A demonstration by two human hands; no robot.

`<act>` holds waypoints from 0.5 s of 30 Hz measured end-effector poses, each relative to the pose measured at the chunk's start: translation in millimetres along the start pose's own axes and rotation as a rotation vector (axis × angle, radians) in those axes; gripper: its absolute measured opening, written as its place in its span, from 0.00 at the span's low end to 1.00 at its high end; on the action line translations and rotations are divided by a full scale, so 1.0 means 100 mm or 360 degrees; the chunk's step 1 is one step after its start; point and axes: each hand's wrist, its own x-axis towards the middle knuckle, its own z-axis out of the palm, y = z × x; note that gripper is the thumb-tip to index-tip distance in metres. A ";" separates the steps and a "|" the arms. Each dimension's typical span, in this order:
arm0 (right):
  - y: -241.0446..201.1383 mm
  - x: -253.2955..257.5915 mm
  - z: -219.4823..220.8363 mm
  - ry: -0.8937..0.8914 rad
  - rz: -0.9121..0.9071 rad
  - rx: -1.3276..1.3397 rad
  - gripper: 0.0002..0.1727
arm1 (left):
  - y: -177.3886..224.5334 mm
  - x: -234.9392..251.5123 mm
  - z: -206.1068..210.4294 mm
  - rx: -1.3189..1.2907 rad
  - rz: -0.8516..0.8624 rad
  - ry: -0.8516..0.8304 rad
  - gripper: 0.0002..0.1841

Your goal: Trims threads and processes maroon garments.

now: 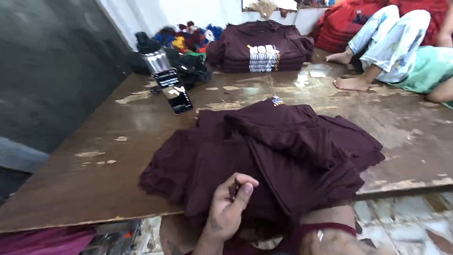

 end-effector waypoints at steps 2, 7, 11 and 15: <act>0.13 -0.02 -0.04 0.0430 0.0105 -0.0319 0.16 | 0.00 0.03 0.02 0.0033 0.0024 -0.0024 0.13; 0.60 0.13 0.00 0.0629 0.0165 -0.0470 0.10 | 0.04 0.05 0.06 0.0215 0.0094 -0.0146 0.14; 0.63 0.06 -0.06 0.0659 0.0154 -0.0179 0.11 | 0.05 0.03 0.10 0.0390 0.0215 -0.0255 0.16; 0.67 0.07 -0.07 0.0761 0.0195 -0.0038 0.11 | 0.08 0.09 0.22 0.0467 0.0297 -0.0334 0.15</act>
